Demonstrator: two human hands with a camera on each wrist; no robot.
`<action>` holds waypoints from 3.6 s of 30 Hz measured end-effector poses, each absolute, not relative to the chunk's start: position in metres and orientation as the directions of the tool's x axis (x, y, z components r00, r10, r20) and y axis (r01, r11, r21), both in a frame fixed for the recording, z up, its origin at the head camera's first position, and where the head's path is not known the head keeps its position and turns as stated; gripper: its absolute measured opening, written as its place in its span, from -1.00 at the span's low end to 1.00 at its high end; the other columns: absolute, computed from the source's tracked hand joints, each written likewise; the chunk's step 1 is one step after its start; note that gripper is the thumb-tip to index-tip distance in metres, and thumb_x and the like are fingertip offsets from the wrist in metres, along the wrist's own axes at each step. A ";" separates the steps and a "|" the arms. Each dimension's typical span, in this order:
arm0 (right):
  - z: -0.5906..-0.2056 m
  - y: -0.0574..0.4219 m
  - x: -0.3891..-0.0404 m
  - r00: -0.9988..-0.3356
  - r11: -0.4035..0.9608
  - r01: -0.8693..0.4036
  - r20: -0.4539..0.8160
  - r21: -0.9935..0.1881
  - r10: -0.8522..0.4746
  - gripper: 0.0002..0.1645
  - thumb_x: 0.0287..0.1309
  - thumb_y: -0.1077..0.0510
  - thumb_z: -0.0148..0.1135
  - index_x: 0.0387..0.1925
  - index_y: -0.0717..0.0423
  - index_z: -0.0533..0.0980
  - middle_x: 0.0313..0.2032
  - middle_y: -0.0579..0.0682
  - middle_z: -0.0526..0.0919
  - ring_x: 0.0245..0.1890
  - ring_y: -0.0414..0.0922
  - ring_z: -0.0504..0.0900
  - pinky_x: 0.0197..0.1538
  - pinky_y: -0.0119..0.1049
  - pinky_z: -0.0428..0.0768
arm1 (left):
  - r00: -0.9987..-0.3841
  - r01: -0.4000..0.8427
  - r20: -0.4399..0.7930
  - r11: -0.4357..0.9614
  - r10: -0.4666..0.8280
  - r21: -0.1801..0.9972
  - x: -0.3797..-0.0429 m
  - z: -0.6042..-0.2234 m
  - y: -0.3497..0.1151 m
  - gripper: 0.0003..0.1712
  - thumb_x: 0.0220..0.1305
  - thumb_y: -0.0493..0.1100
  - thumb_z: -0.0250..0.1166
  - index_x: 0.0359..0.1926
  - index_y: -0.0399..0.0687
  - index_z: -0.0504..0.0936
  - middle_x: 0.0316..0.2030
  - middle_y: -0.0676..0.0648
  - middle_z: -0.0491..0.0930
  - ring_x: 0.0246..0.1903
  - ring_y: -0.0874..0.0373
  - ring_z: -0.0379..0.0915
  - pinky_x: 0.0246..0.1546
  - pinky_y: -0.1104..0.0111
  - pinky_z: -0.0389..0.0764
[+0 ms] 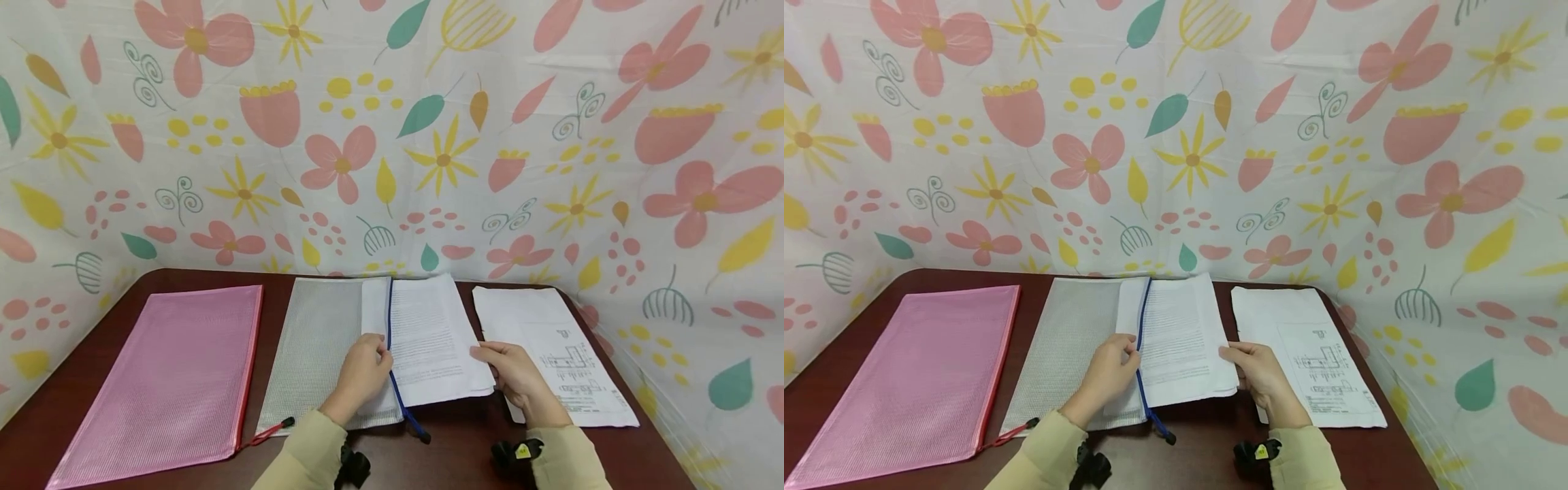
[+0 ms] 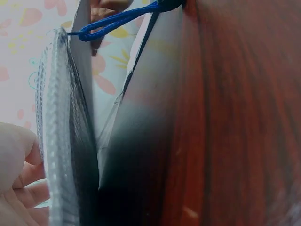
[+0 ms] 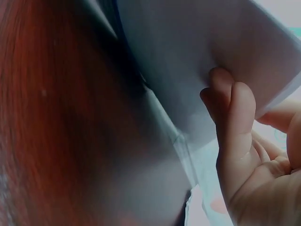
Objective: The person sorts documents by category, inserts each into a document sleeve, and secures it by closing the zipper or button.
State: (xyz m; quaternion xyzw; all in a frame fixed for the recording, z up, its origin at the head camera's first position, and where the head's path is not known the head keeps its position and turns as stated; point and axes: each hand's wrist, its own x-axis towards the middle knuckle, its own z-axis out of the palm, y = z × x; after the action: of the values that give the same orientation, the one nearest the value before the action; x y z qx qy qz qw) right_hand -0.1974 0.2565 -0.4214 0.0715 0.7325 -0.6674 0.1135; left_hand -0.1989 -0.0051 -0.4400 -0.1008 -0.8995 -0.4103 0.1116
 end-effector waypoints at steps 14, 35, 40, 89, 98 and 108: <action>-0.408 0.264 -0.251 -0.930 0.333 0.306 -0.355 -0.892 -0.095 -0.40 0.25 0.19 0.08 0.19 0.54 0.26 -0.47 -0.05 0.67 -0.51 -0.23 0.64 -0.44 -0.34 0.63 | -0.950 0.287 0.298 0.631 0.091 0.721 -0.201 -0.442 -0.006 -0.81 0.14 -0.28 0.17 -0.60 -0.07 0.47 -0.04 -0.21 0.60 0.05 -0.12 0.51 0.04 0.12 0.52; -0.387 0.246 -0.246 -0.962 0.482 0.250 -0.272 -0.840 0.024 -0.55 0.23 0.28 0.02 0.08 0.55 0.39 -0.60 -0.06 0.57 -0.66 -0.27 0.53 -0.53 -0.33 0.61 | -0.966 0.239 0.254 0.567 0.053 0.788 -0.202 -0.445 -0.006 -0.81 0.15 -0.26 0.13 -0.59 -0.05 0.47 0.07 -0.29 0.55 0.15 -0.18 0.43 0.15 0.05 0.45; -0.382 0.248 -0.244 -0.963 0.419 0.232 -0.267 -0.878 -0.027 -0.50 0.27 0.25 0.03 0.12 0.57 0.33 -0.50 -0.06 0.64 -0.56 -0.28 0.59 -0.44 -0.32 0.64 | -0.969 0.230 0.238 0.563 0.061 0.793 -0.201 -0.442 -0.007 -0.81 0.17 -0.25 0.12 -0.58 -0.04 0.47 0.10 -0.29 0.53 0.17 -0.18 0.40 0.15 0.05 0.44; -0.382 0.235 -0.242 -0.954 0.372 0.203 -0.268 -0.906 -0.132 -0.48 0.23 0.22 0.12 0.08 0.58 0.33 -0.50 -0.09 0.67 -0.52 -0.25 0.65 -0.44 -0.36 0.65 | -0.932 0.363 0.310 0.524 0.189 0.770 -0.200 -0.435 -0.009 -0.84 0.21 -0.26 0.09 -0.52 -0.07 0.45 0.11 -0.28 0.53 0.18 -0.15 0.41 0.13 0.09 0.47; -0.385 0.231 -0.242 -0.940 0.281 0.248 -0.301 -0.927 -0.162 -0.55 0.26 0.20 0.12 0.01 0.53 0.36 -0.51 -0.11 0.66 -0.52 -0.25 0.65 -0.42 -0.38 0.65 | -0.934 0.357 0.319 0.495 0.163 0.792 -0.200 -0.433 -0.007 -0.85 0.20 -0.27 0.09 -0.52 -0.07 0.44 0.12 -0.26 0.52 0.19 -0.14 0.40 0.21 0.10 0.40; -0.392 0.228 -0.242 -0.945 0.218 0.268 -0.300 -0.939 -0.131 -0.58 0.20 0.18 0.19 -0.02 0.45 0.43 -0.49 -0.12 0.67 -0.48 -0.22 0.67 -0.39 -0.37 0.65 | -0.929 0.369 0.341 0.461 0.147 0.807 -0.200 -0.435 -0.007 -0.85 0.20 -0.28 0.09 -0.51 -0.07 0.44 0.13 -0.27 0.51 0.21 -0.18 0.37 0.23 0.07 0.38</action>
State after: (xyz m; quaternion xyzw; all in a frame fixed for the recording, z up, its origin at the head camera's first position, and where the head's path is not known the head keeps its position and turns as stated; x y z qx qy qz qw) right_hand -0.2416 0.2275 -0.3920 0.0447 0.7637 -0.6239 0.1597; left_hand -0.2003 -0.0068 -0.4350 -0.1523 -0.8474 -0.4962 0.1118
